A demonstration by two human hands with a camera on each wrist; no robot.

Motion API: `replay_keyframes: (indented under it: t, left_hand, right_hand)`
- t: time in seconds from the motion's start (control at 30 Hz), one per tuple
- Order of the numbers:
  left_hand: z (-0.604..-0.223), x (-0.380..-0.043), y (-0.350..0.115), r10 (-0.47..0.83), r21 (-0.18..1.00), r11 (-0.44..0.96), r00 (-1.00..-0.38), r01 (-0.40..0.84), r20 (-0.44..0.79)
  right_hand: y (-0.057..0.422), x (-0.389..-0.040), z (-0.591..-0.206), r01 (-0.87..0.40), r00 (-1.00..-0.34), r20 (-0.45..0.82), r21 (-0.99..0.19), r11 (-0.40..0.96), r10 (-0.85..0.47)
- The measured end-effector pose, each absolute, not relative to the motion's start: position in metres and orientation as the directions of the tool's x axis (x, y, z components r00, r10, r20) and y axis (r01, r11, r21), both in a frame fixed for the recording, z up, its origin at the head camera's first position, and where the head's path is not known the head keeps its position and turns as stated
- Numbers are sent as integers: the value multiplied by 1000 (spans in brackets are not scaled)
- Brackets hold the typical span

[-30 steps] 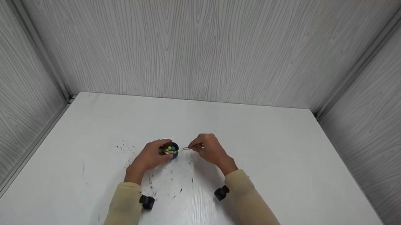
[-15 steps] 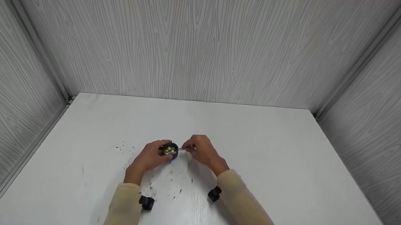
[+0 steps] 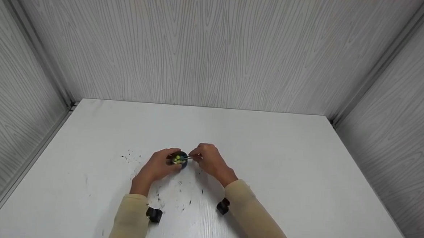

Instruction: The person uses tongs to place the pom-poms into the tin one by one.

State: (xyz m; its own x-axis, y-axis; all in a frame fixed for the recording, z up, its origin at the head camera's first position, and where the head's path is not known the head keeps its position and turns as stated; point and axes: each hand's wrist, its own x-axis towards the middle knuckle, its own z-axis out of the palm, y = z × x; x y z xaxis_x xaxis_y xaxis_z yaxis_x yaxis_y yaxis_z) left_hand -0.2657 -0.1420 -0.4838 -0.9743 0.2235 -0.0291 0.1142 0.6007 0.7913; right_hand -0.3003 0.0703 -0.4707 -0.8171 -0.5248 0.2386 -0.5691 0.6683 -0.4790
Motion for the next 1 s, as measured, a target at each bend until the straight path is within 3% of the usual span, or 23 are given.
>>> replay_keyframes:
  t: [0.2, 1.0]
  left_hand:
    - [-484, -266, -141, 224, 790, 603, -974, 108, -38]
    - [-482, -263, -142, 230, 792, 601, -972, 109, -41]
  right_hand:
    - [80, -301, -468, -582, -810, 272, -486, 652, -520]
    - [159, -311, -463, -399, -914, 181, -558, 728, -363]
